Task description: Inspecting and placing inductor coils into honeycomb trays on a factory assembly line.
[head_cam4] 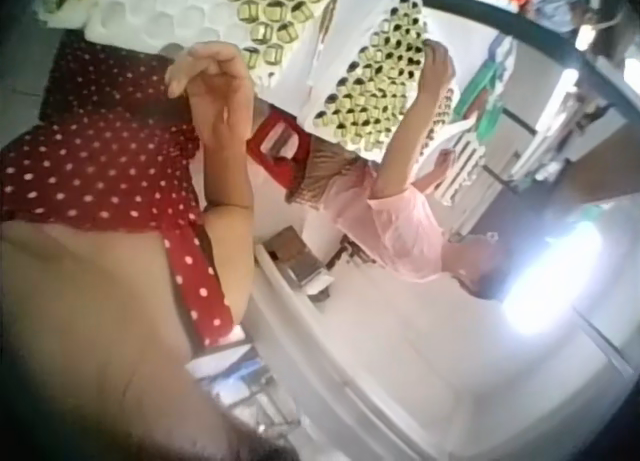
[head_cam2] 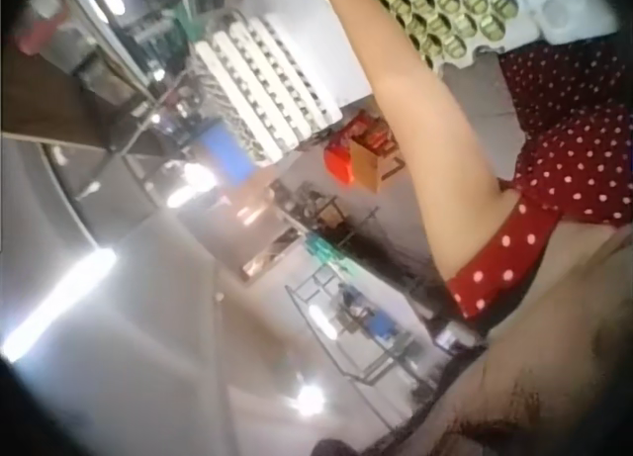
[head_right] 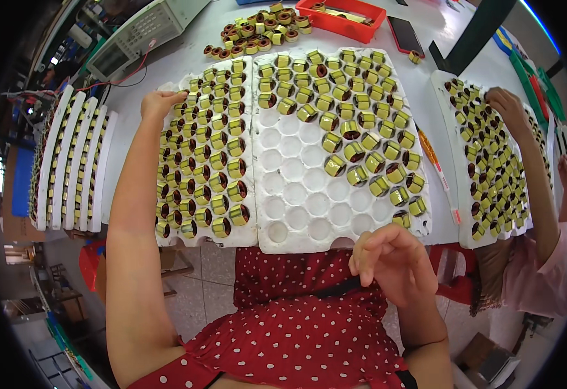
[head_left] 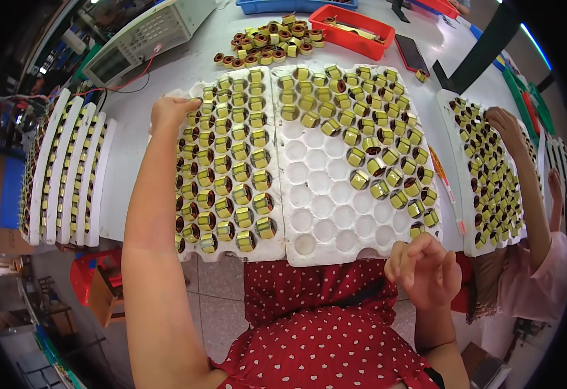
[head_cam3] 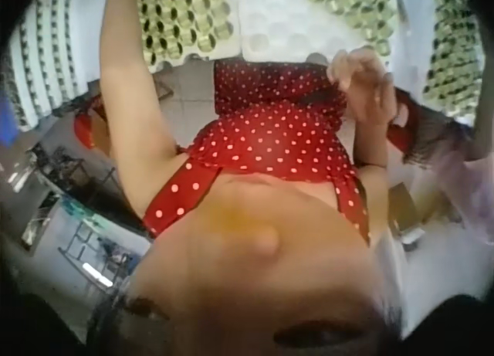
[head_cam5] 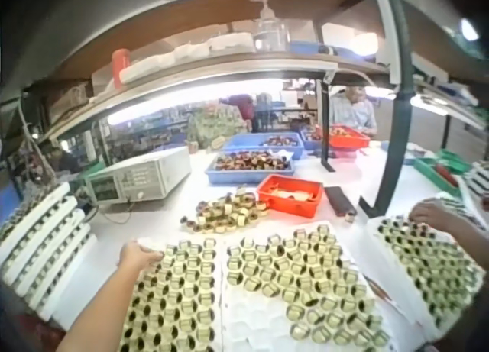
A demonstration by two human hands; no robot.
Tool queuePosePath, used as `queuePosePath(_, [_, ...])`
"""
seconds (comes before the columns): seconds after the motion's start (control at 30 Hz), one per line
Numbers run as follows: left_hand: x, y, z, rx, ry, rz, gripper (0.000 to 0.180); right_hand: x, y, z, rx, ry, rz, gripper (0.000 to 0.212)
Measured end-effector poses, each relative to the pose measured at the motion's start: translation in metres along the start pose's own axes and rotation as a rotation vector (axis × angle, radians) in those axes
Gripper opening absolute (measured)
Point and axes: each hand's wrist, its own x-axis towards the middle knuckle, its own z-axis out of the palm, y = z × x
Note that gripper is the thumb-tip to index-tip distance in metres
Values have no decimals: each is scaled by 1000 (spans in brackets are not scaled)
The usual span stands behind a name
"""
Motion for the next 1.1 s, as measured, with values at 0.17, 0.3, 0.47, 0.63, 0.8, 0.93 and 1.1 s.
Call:
queuePosePath(0.17, [5,-4,-5,49,-21,96,40,2,2,-3,-19,0,33,50])
queuePosePath(0.3, [16,-2,-25,-119,166,351,35,-4,-2,-2,-28,35,102,46])
queuePosePath(0.47, [-102,89,-6,-200,-93,574,27,-7,1,-11,-14,125,180,37])
queuePosePath(0.63, [-145,102,38,397,114,834,44,-4,-2,1,-28,58,224,28])
queuePosePath(0.8, [-140,113,53,405,63,663,39,-9,-1,-1,-74,55,275,20])
queuePosePath(0.93, [-151,120,37,134,-46,643,35,-7,-4,-1,-142,85,343,15])
queuePosePath(1.1, [-218,110,-7,-712,-938,440,24,12,-3,1,-232,261,261,23])
